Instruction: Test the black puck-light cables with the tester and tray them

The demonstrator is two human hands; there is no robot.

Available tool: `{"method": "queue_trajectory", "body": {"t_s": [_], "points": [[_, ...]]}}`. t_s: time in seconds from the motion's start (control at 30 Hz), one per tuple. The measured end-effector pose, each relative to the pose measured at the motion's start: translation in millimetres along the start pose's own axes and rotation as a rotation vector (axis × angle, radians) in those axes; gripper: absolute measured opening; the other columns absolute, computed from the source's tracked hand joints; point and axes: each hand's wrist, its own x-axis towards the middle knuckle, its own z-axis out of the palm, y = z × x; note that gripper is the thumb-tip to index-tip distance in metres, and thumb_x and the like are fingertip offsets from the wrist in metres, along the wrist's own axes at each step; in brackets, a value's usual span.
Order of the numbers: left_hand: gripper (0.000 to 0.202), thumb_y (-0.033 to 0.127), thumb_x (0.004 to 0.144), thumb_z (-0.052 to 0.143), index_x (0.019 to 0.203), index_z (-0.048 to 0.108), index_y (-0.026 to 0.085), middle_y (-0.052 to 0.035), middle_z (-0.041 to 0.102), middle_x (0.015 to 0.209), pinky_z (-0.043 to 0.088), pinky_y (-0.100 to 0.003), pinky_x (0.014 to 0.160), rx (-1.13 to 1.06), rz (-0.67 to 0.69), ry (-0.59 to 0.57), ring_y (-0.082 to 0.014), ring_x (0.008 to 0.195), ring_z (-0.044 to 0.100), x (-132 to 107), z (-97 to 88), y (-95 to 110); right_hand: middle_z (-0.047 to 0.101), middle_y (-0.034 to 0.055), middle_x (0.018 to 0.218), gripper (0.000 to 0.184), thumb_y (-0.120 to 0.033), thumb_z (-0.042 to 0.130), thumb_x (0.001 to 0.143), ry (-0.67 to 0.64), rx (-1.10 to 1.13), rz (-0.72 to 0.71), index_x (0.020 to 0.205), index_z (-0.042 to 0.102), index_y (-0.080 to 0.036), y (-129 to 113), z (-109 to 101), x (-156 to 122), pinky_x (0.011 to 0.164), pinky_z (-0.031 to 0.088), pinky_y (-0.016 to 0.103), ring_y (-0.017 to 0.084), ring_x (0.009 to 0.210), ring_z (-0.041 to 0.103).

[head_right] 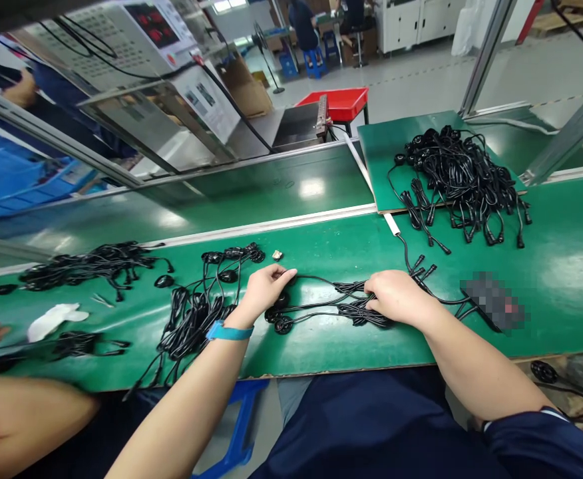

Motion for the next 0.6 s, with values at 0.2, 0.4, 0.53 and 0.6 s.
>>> {"method": "queue_trajectory", "body": {"t_s": [0.2,0.4,0.53,0.6], "points": [[0.049,0.067,0.078,0.065,0.067,0.058,0.02,0.001,0.056,0.058,0.034,-0.028,0.058,-0.048,-0.051,0.016,-0.0153,0.058,0.048,-4.4,-2.4,-2.2,0.068,0.0055,0.085,0.015,-0.026,0.07,0.095,0.107,0.151,-0.177,0.081,0.072,-0.019,-4.2,-0.8,-6.0,0.089,0.041,0.038,0.024,0.094,0.058],[0.05,0.069,0.077,0.064,0.068,0.057,0.021,0.0016,0.054,0.057,0.034,-0.028,0.058,-0.05,-0.066,0.053,-0.0151,0.058,0.047,-3.6,-1.8,-1.9,0.067,0.0048,0.094,0.015,-0.025,0.061,0.1,0.122,0.283,-0.127,0.093,0.073,-0.019,3.7,1.9,0.5,0.076,0.045,0.029,0.018,0.082,0.061],[0.048,0.068,0.077,0.064,0.068,0.056,0.021,0.0022,0.053,0.057,0.034,-0.028,0.058,-0.061,-0.07,0.067,-0.0148,0.057,0.046,-4.2,-0.6,-0.2,0.067,0.0064,0.101,0.008,-0.025,0.071,0.094,0.037,0.12,-0.036,0.098,0.075,-0.019,2.5,7.6,3.0,0.078,0.047,0.031,0.021,0.088,0.063],[0.047,0.067,0.077,0.064,0.068,0.056,0.021,0.0019,0.054,0.058,0.034,-0.028,0.058,-0.07,-0.068,0.081,-0.0149,0.058,0.047,-5.1,0.1,0.3,0.066,0.0077,0.097,0.008,-0.025,0.076,0.09,0.016,0.027,-0.034,0.093,0.074,-0.018,-0.9,8.8,1.7,0.08,0.047,0.033,0.024,0.093,0.062]]}}
